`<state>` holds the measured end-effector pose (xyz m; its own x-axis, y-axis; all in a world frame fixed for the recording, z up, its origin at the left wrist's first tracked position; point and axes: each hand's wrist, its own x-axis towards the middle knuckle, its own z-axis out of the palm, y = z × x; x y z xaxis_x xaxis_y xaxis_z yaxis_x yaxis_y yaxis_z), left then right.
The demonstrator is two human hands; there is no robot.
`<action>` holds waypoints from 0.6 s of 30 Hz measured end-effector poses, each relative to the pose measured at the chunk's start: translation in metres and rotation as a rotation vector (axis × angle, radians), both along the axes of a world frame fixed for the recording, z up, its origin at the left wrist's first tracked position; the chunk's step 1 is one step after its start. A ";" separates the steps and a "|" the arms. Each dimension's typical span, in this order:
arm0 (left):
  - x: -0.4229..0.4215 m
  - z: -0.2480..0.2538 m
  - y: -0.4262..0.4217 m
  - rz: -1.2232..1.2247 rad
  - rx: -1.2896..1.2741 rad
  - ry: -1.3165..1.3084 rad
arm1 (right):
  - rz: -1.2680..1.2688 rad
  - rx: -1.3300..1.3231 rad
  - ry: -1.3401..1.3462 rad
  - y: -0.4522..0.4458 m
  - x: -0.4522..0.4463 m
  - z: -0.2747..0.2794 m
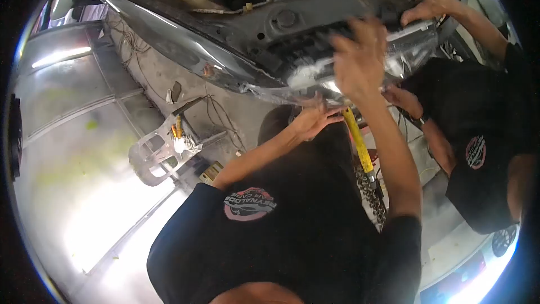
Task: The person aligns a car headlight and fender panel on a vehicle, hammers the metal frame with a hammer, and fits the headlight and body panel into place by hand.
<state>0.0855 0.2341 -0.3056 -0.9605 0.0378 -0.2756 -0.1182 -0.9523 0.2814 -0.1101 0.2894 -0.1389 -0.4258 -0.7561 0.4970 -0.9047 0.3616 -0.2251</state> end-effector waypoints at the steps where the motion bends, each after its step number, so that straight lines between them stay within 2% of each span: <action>1: 0.006 -0.007 0.006 0.021 0.033 0.026 | -0.002 0.012 -0.010 -0.001 0.008 -0.003; 3: -0.008 -0.001 -0.011 0.017 0.009 0.010 | -0.008 -0.242 0.069 -0.012 0.003 -0.013; 4: 0.003 0.007 0.003 0.019 0.016 -0.054 | -0.007 -0.213 0.052 -0.003 0.009 -0.013; 5: 0.003 0.005 0.002 0.017 0.011 0.011 | -0.004 -0.209 0.061 -0.005 0.007 -0.013; 10: -0.001 0.002 0.004 0.012 -0.027 0.007 | 0.008 -0.147 0.124 -0.015 0.009 -0.001; 12: 0.001 0.003 0.004 0.021 -0.018 0.010 | 0.108 -0.167 0.135 -0.024 0.017 -0.003; 13: 0.001 0.005 0.004 0.030 -0.033 0.006 | 0.226 -0.257 0.086 -0.035 0.027 0.002; 14: 0.001 0.007 0.005 0.038 -0.047 0.001 | 0.222 -0.256 0.090 -0.045 0.034 0.007; 16: 0.002 0.004 0.006 0.042 -0.031 0.006 | 0.122 -0.262 -0.224 -0.062 0.044 0.019; 18: -0.002 0.010 0.003 0.044 -0.012 0.011 | 0.141 -0.282 -0.218 -0.073 0.047 0.025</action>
